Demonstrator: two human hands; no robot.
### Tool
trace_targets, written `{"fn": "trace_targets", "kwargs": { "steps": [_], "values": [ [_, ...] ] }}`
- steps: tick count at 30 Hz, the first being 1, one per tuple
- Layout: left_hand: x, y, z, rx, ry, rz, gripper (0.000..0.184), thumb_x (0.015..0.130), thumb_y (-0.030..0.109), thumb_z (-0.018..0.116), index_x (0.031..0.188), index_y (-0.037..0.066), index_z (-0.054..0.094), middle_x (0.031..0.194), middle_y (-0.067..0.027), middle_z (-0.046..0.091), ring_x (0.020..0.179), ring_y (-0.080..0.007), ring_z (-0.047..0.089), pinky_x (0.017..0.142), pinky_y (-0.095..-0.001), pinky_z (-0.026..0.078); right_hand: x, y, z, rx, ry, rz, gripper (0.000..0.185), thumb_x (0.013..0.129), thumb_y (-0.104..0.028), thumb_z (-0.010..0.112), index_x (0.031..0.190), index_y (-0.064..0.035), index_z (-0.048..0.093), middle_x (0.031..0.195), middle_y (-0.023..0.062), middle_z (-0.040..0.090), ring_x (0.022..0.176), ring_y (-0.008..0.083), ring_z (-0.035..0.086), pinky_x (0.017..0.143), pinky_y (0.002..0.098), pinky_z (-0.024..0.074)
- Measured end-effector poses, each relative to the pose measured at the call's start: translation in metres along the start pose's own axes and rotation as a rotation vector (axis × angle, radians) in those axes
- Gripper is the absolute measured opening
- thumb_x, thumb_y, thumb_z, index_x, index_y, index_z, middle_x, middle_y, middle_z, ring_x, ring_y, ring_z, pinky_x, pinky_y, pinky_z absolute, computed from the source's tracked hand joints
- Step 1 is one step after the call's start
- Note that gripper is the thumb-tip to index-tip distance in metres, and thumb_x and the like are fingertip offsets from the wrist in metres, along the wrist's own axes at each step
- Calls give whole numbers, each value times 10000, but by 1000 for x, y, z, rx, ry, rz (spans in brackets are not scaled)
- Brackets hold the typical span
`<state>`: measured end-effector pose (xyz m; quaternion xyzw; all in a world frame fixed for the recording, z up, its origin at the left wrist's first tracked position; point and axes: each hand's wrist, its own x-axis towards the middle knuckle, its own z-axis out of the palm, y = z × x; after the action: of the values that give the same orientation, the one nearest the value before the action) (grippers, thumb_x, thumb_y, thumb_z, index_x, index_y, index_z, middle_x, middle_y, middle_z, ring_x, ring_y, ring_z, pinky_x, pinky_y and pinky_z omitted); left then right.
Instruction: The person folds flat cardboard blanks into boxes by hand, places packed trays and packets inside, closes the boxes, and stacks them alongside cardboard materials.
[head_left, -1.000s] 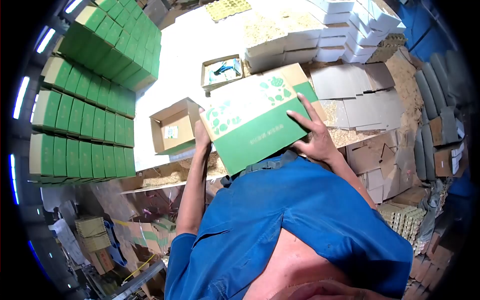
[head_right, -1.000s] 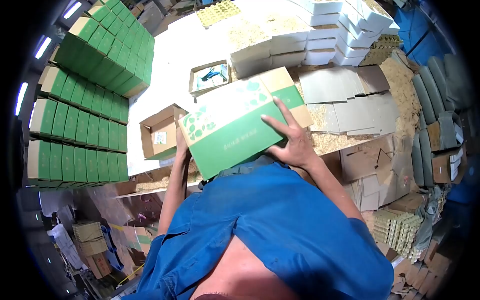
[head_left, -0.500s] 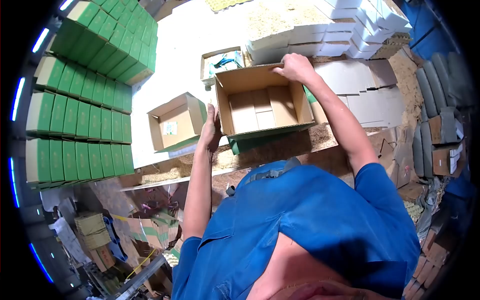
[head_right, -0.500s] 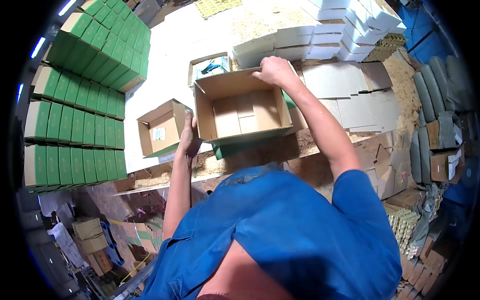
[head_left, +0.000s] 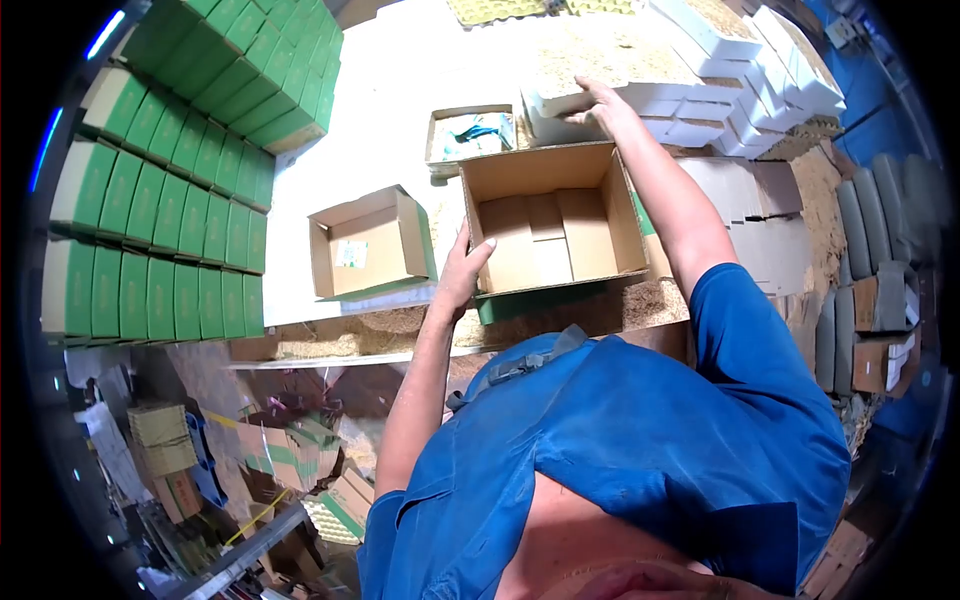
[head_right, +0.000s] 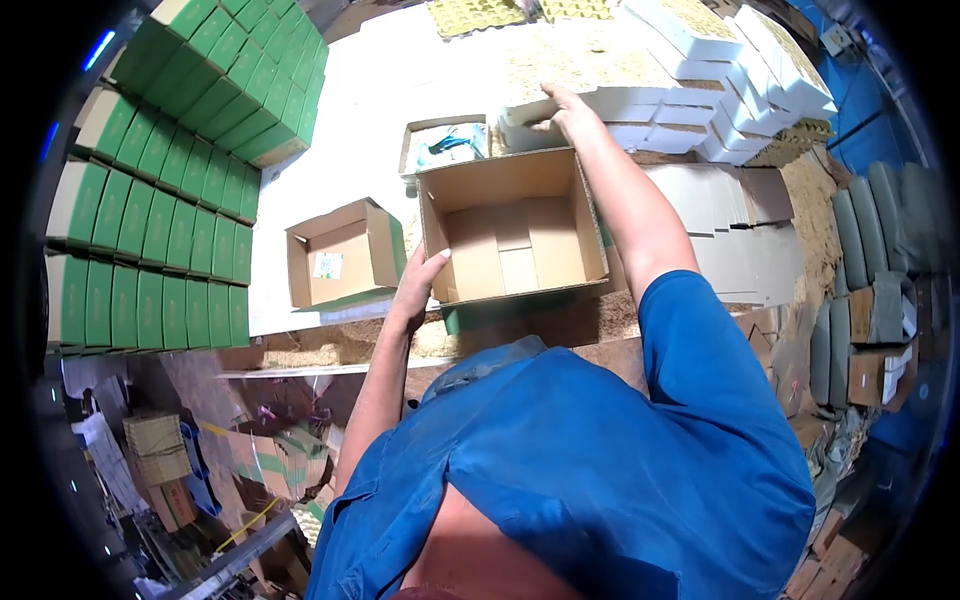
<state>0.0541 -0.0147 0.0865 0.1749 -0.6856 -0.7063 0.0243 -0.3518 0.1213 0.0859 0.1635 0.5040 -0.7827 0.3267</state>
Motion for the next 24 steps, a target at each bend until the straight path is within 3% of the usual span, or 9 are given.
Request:
{"fn": "trace_targets", "kwargs": {
  "steps": [4,6,8,10,12,14,16,19,24],
  "values": [
    [1,12,7,63,-28,82,810,882,282,597,1482,-90,200,1496,-274,334,1411,-310,309,1159,-342,226,39,3,-21,-121,-47,48,599,888,-421,667,1270,-8,462,1258,244,531,1106,411,562,875,588,526],
    [5,0,7,85,4,80,813,881,289,599,1487,-79,199,1497,-274,331,1416,-314,301,1158,-344,229,0,5,-18,-122,-61,-6,619,874,-429,672,1261,1,452,1188,257,541,1054,410,579,773,548,572],
    [4,3,8,86,9,110,833,875,307,605,1490,-75,194,1496,-279,330,1409,-317,316,1153,-341,239,-28,9,-19,-229,-5,-94,658,858,-492,635,1254,-1,451,1133,258,560,961,405,604,470,410,538],
    [3,5,9,143,28,125,834,872,312,608,1488,-76,202,1485,-276,352,1396,-317,342,1143,-337,257,-36,-3,-35,-330,-124,-6,689,861,-502,612,1292,7,439,1173,255,564,955,397,605,439,423,519],
    [0,14,9,177,16,128,833,871,331,603,1481,-82,215,1480,-276,360,1390,-315,351,1140,-338,263,-8,-13,-60,-347,-110,-90,722,871,-475,602,1350,26,403,1236,259,550,984,397,601,482,455,547],
    [5,6,6,158,-1,86,834,873,342,596,1478,-89,216,1491,-278,341,1399,-314,335,1148,-340,252,-64,-19,-43,-107,-142,-3,710,917,-433,549,1402,44,346,1308,241,524,1197,395,496,954,503,485],
    [8,3,1,179,-16,95,838,875,356,589,1474,-97,216,1504,-274,321,1410,-312,317,1155,-345,240,-122,-32,-32,-45,-207,-3,635,944,-405,523,1392,22,381,1344,208,511,1261,357,451,1082,491,361],
    [4,12,1,90,-43,22,749,888,345,578,1462,-35,283,1435,-214,404,1326,-266,396,1103,-345,306,-174,-49,-52,-106,-270,-194,524,980,-312,457,1396,-2,380,1350,189,513,1213,318,514,1040,520,397],
    [-3,29,5,30,-57,-64,704,895,343,573,1491,62,326,1429,-173,463,1282,-236,463,1087,-358,349,-215,-57,-127,-179,-462,-193,448,989,-206,439,1339,73,438,1284,223,571,1131,278,614,994,373,498]
  ]
}}
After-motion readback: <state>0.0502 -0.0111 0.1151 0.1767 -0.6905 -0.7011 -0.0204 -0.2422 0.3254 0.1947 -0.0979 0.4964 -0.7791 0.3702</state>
